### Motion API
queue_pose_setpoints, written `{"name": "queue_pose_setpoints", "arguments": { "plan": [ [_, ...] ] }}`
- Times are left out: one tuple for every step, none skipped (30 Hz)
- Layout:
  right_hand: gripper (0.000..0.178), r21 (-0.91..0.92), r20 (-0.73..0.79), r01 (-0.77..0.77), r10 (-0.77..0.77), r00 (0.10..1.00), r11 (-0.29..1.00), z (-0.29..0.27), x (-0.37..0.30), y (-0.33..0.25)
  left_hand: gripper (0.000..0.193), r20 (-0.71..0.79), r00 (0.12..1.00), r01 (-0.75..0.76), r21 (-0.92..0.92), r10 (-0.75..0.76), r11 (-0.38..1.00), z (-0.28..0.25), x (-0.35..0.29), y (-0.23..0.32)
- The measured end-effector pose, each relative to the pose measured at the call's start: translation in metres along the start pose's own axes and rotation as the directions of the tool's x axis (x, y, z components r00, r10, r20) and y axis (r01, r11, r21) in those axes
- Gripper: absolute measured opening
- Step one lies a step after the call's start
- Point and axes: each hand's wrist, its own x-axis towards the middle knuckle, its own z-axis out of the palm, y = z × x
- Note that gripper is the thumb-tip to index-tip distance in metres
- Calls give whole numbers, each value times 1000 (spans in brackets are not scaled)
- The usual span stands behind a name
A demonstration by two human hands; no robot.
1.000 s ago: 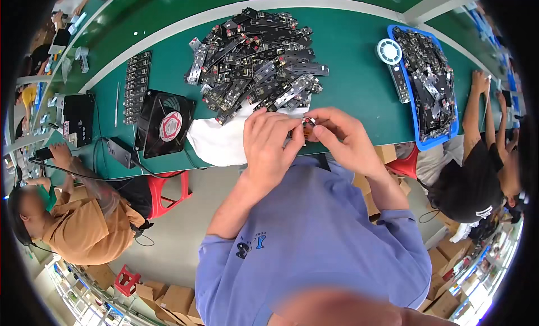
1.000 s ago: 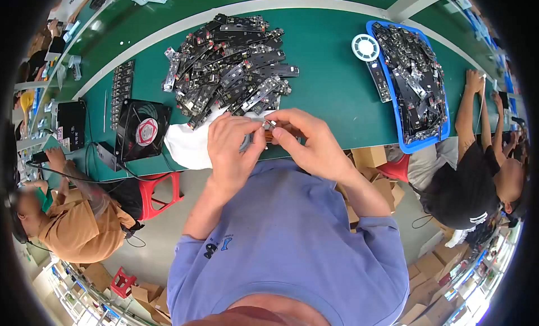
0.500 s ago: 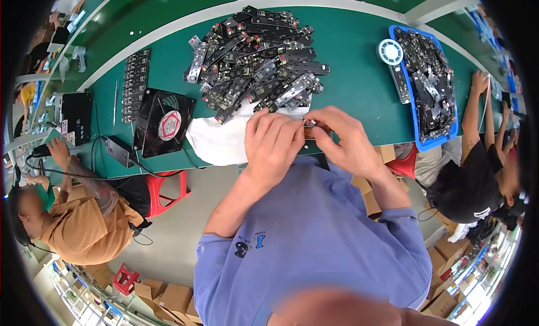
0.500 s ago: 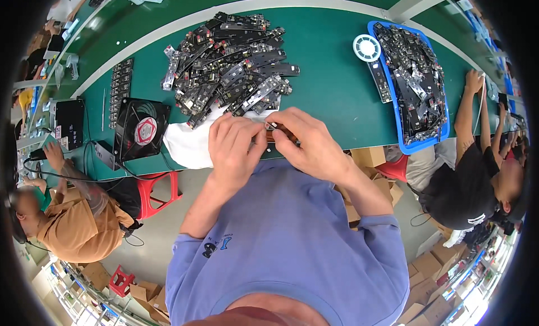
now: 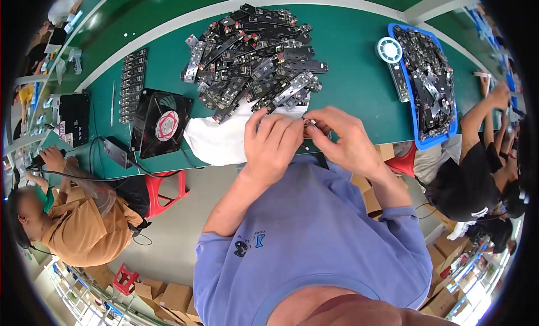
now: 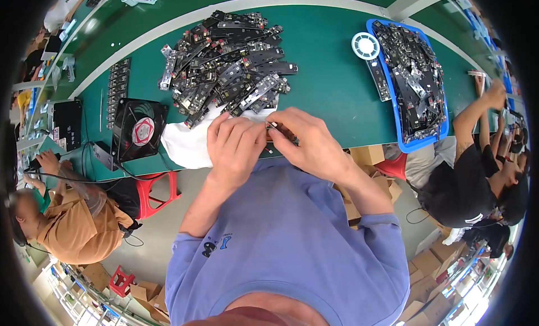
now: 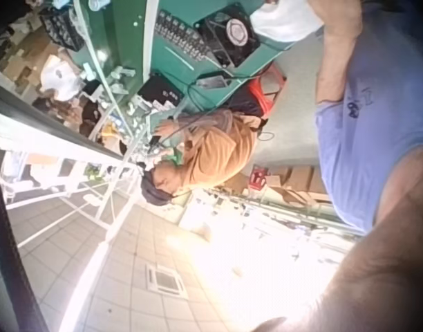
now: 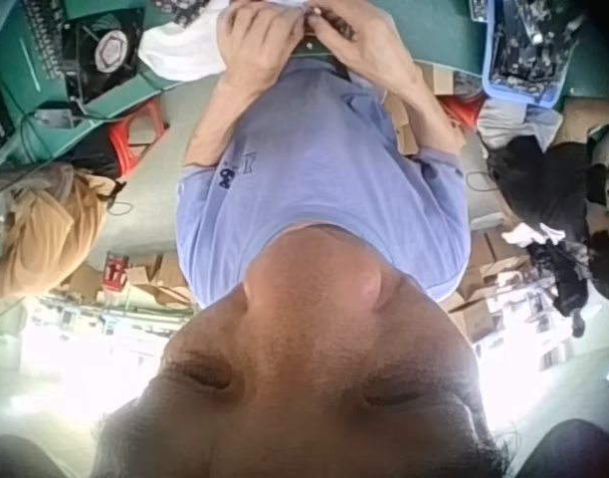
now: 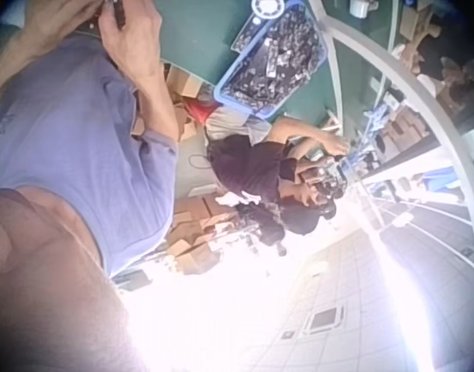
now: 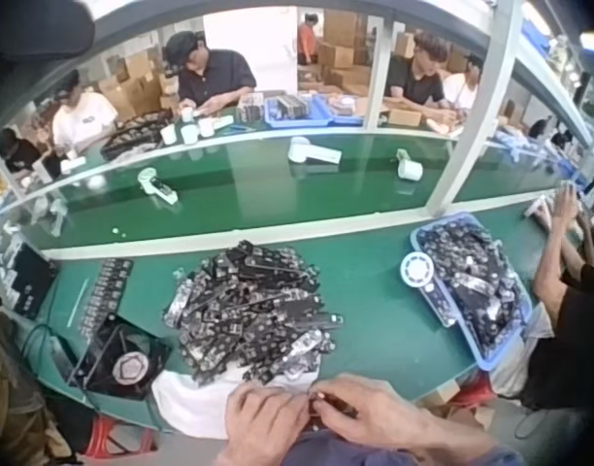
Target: The person assembles handheld fans by connecting circuit boards to batteries, fitting the components into plastic casings by hand, and placing the assembled fans onto the conveyor line.
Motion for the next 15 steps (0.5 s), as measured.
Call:
{"name": "queue_pose_setpoints", "arguments": {
  "plan": [
    [22,0,-1,-1,1,1000,1000,0,0,0,26,-12,1000,12,0,-12,1000,1,1,-1],
    [22,16,-5,-18,19,1000,1000,-1,0,-1,26,-23,999,24,-1,-24,1000,2,1,-1],
    [22,33,-8,-35,35,999,999,-1,0,-1,26,-22,999,24,-1,-24,1000,2,2,-1],
    [22,34,-8,-35,36,999,999,0,1,0,26,-15,998,58,-21,-58,998,2,2,0],
    [21,46,-15,-41,42,999,998,1,1,1,25,-8,996,92,-41,-92,995,1,3,0],
    [21,58,-22,-47,49,999,997,2,1,1,25,-6,996,91,-41,-92,995,1,3,-1],
    [21,59,-22,-48,49,999,997,3,1,0,24,7,997,80,-67,-80,995,0,3,-2],
    [21,45,-15,-54,55,998,998,4,1,-1,23,20,998,69,-93,-67,993,-1,3,-2],
    [20,31,-8,-59,59,998,998,4,1,-1,23,20,998,69,-92,-67,993,-2,3,-3],
    [20,31,-8,-59,59,998,998,5,1,-1,23,31,997,72,-109,-69,991,-3,3,-3],
    [20,10,-15,-43,44,999,999,6,1,-1,22,41,997,76,-126,-71,989,-4,3,-3],
    [20,-10,-23,-29,28,999,1000,6,0,-1,22,42,997,76,-125,-71,989,-4,3,-3],
    [20,-10,-23,-29,28,999,1000,7,0,0,22,46,996,76,-129,-71,989,-4,4,-3],
    [20,-39,-39,-10,8,999,999,7,0,0,22,51,996,76,-133,-70,988,-5,4,-3],
    [20,-67,-52,10,-13,999,998,8,0,1,22,51,996,77,-132,-71,988,-5,4,-2]
  ]
}}
